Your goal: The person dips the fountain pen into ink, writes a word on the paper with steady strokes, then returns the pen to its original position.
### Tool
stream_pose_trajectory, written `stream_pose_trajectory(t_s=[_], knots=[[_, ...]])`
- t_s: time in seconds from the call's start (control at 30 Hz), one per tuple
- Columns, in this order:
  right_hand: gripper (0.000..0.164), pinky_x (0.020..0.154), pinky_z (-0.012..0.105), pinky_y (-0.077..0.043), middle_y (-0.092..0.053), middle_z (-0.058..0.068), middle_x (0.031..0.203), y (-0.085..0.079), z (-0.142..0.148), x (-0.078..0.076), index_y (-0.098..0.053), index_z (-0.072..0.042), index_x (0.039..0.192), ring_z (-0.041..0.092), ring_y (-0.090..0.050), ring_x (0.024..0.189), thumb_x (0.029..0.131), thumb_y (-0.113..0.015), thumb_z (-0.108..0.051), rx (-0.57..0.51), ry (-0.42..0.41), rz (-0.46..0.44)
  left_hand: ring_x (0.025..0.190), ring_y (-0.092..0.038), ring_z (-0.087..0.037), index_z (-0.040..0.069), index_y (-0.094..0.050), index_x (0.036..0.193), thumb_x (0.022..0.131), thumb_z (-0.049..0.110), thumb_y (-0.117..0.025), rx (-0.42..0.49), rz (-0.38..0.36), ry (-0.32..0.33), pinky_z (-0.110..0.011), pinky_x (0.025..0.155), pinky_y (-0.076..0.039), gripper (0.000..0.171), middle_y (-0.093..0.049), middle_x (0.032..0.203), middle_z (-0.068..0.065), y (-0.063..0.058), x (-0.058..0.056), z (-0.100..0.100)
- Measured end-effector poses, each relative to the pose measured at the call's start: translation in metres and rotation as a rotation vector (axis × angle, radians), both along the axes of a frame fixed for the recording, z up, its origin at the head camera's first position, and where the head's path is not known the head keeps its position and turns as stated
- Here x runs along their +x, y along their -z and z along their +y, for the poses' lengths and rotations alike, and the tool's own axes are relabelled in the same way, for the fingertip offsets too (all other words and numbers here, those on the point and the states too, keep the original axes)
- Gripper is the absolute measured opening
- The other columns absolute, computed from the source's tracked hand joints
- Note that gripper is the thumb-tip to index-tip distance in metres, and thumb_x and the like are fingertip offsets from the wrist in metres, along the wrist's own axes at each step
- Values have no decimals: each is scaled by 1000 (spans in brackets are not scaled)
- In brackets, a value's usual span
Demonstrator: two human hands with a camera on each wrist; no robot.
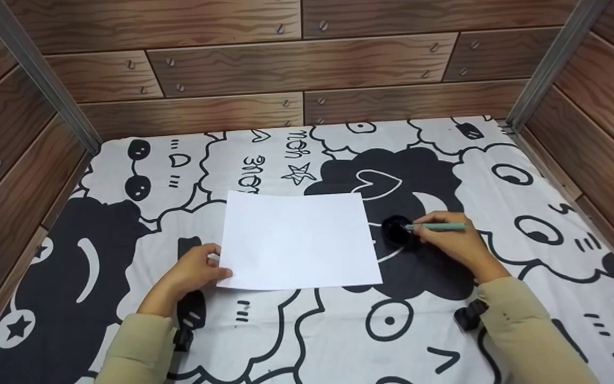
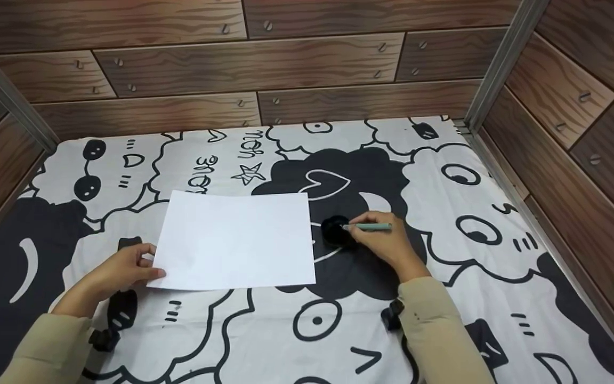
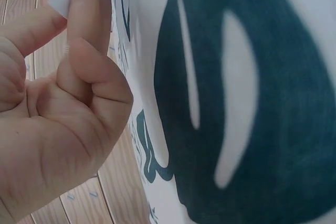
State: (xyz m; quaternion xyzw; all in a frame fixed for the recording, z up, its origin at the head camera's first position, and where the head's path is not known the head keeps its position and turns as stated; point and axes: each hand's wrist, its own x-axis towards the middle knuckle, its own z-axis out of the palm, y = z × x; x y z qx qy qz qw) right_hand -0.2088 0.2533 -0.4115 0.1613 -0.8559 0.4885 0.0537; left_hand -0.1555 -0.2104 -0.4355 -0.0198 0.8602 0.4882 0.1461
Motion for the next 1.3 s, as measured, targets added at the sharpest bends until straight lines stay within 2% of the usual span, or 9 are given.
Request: stream_pose_trajectory(t_s=[0.27, 0.47, 0.6, 0.83, 1.0, 1.17, 1.3], knots=[[14, 49, 23, -45, -62, 3, 63, 18, 8, -12, -68, -9, 85, 15, -57, 55, 75, -67, -19, 49, 13, -22, 52, -46, -16, 4, -52, 100, 66, 6, -72, -85, -27, -53, -27, 46, -38, 39, -52, 64, -7, 0, -2, 1], [14, 49, 25, -46, -62, 3, 62, 27, 11, -16, -69, -12, 83, 17, -57, 55, 74, -68, -23, 34, 5, -30, 53, -47, -17, 2, -51, 104, 67, 7, -71, -109, -33, -52, -28, 47, -40, 42, -51, 69, -8, 0, -3, 1], [15, 49, 25, -46, -63, 4, 64, 25, 9, -15, -69, -11, 84, 18, -57, 55, 73, -69, -21, 12, -5, -58, 56, -48, -17, 0, -51, 103, 66, 6, -72, -139, -5, -61, -27, 47, -41, 43, -51, 73, -8, 0, -3, -1], [15, 48, 24, -46, -64, 12, 72, 8, -1, -4, -67, 0, 86, 22, -58, 54, 74, -67, -9, -25, -39, -44, 58, -48, -17, 2, -51, 104, 63, 10, -75, -230, 29, -76, -28, 50, -40, 48, -52, 74, -6, -2, -3, 1], [14, 49, 24, -47, -64, 12, 72, 5, -5, 0, -67, 1, 85, 20, -58, 54, 72, -68, -6, -32, -3, -71, 59, -48, -18, 4, -50, 107, 62, 9, -75, -275, 44, -75, -28, 53, -40, 52, -53, 77, -7, -3, -3, 0], [13, 50, 25, -47, -64, 11, 73, 6, -5, -1, -68, 0, 83, 19, -58, 54, 72, -68, -5, -29, -1, -71, 65, -47, -19, 6, -50, 110, 61, 7, -76, -292, 68, -48, -29, 55, -41, 55, -51, 83, -9, -2, -6, -2], [13, 51, 25, -48, -64, 12, 74, 7, -4, -1, -67, 1, 83, 18, -59, 55, 72, -69, -6, -43, -6, -72, 76, -47, -22, 6, -53, 112, 59, 11, -78, -333, 121, 2, -33, 66, -42, 59, -50, 91, -11, -1, -11, -5]])
